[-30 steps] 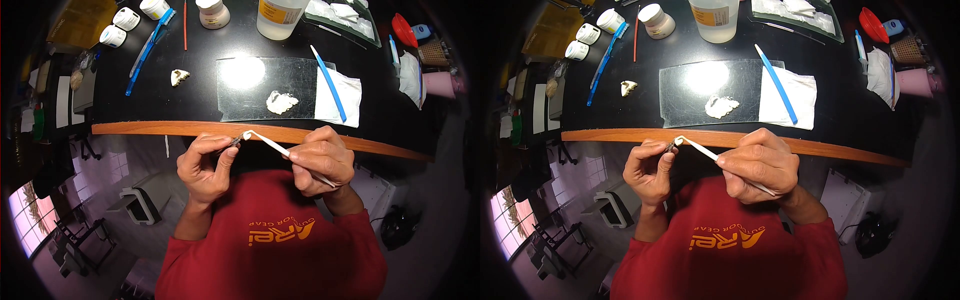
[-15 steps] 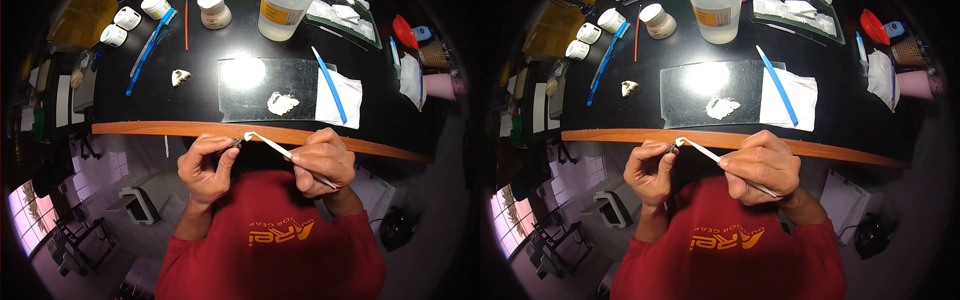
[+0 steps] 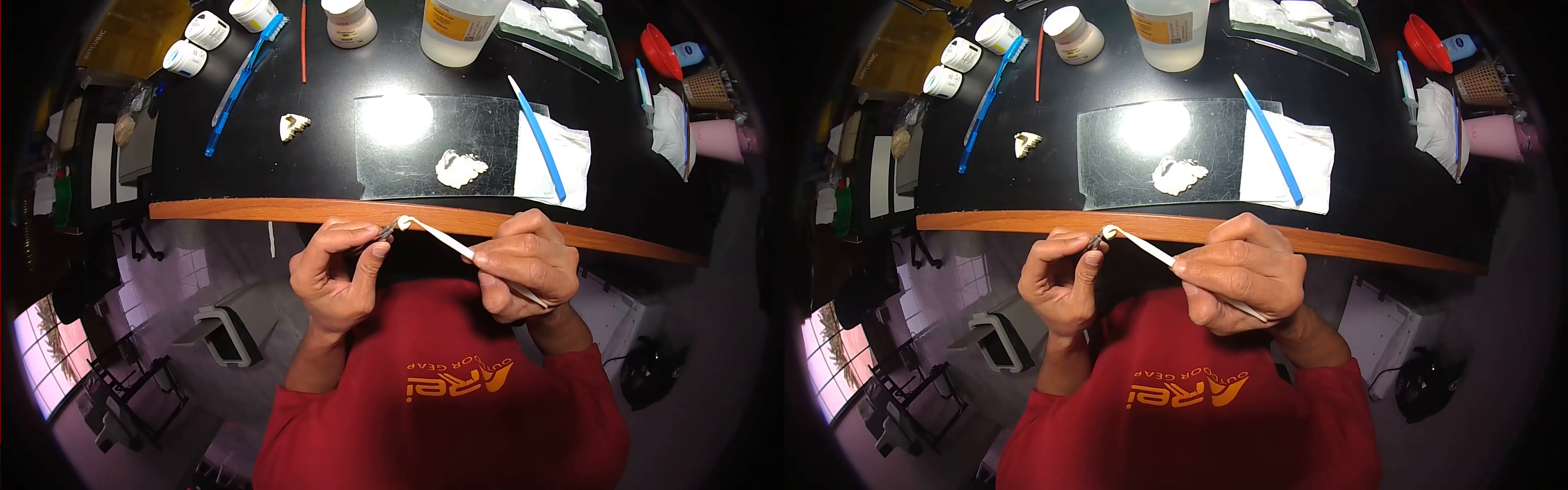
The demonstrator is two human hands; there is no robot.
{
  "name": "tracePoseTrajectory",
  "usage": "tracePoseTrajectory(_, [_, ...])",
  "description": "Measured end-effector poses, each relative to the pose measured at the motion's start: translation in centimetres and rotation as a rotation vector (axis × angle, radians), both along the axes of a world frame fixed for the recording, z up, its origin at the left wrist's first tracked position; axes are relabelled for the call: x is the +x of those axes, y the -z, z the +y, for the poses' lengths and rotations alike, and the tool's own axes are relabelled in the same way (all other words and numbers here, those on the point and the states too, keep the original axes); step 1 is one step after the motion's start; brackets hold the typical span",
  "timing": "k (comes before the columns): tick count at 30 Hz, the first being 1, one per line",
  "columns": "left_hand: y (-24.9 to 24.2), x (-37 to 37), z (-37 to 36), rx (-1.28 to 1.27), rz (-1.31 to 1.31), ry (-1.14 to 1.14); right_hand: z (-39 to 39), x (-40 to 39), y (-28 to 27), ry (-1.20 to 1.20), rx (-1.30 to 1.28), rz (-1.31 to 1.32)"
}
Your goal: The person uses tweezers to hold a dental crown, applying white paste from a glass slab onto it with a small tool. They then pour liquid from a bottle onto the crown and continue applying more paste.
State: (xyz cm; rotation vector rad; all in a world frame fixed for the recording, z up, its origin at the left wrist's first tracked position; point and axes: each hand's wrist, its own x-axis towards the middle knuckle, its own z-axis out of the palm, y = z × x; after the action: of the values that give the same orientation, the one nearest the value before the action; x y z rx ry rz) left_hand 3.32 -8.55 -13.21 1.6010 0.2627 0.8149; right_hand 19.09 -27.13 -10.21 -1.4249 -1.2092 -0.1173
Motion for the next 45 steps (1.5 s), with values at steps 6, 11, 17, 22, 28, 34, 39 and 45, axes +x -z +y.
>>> tracePoseTrajectory(6, [0.2, -0.2, 0.0, -0.002, 0.009, -0.004, 0.2, 0.0, -0.1, 0.003, -0.008, -0.014])
tracePoseTrajectory(11, [-0.7, 0.1, 0.1, 0.216, 0.085, -0.101, -0.1, 0.1, -0.5, 0.037, -0.013, -0.027])
tracePoseTrajectory(17, [-2.6, 1.0, 0.0, 0.434, 0.121, -0.165, -0.1, 0.2, -0.6, 0.094, -0.058, -0.069])
tracePoseTrajectory(22, [-2.7, 1.6, 0.2, 0.425, 0.116, -0.153, 0.2, 0.1, -0.5, 0.1, -0.064, -0.076])
tracePoseTrajectory(28, [-2.6, 1.8, 0.3, 0.403, 0.108, -0.152, 0.3, 0.0, -0.2, 0.1, -0.062, -0.107])
tracePoseTrajectory(34, [-2.7, 1.8, 0.4, 0.403, 0.111, -0.139, 0.5, -0.2, -0.5, 0.093, -0.074, -0.11])
tracePoseTrajectory(39, [-2.7, 1.7, 0.4, 0.401, 0.111, -0.132, 0.4, -0.4, -0.3, 0.09, -0.073, -0.105])
tracePoseTrajectory(45, [-2.7, 1.8, 0.5, 0.407, 0.101, -0.128, 0.4, -0.3, -0.4, 0.085, -0.077, -0.111])
